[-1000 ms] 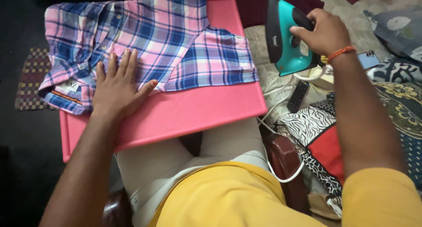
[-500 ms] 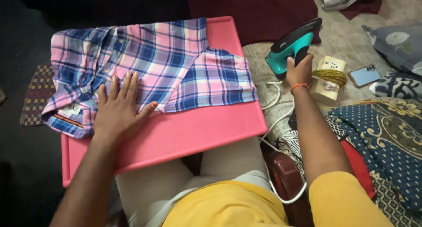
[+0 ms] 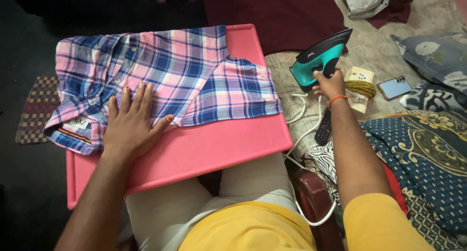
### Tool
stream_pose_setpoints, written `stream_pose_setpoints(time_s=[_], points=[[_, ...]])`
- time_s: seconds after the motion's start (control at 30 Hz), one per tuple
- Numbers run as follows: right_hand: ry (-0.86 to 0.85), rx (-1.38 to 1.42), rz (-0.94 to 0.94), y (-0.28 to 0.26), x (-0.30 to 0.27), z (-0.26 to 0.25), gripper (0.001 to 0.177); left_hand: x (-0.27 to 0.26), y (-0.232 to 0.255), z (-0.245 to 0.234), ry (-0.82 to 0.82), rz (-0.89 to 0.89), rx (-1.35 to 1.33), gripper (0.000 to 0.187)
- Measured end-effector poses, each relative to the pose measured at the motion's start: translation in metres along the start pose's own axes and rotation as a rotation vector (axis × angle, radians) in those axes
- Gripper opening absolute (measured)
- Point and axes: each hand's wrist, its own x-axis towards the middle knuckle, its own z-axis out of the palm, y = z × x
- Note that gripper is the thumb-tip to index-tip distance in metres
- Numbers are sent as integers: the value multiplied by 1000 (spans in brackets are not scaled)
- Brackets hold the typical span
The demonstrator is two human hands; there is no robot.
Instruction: The person irons a plaid shirt on a small pink ironing board. They smooth the fabric, use a teal iron to press the collar and body, and fold the sleeves before ironing them flat.
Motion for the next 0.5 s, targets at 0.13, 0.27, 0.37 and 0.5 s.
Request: stream_pose_setpoints(time_s=[0.13, 0.27, 0.37, 0.5], points=[[-79, -67, -84, 8, 0, -4, 43, 0, 0, 1, -12, -13, 10, 100], [41, -71, -56, -2, -10, -1, 60, -1, -1, 1, 0, -4, 6, 100], [207, -228, -282, -1, -10, -3, 71, 0, 0, 1, -4, -4, 8, 101], [491, -504, -874, -20, -32, 3, 67, 1, 3, -7, 17, 22, -31, 108]])
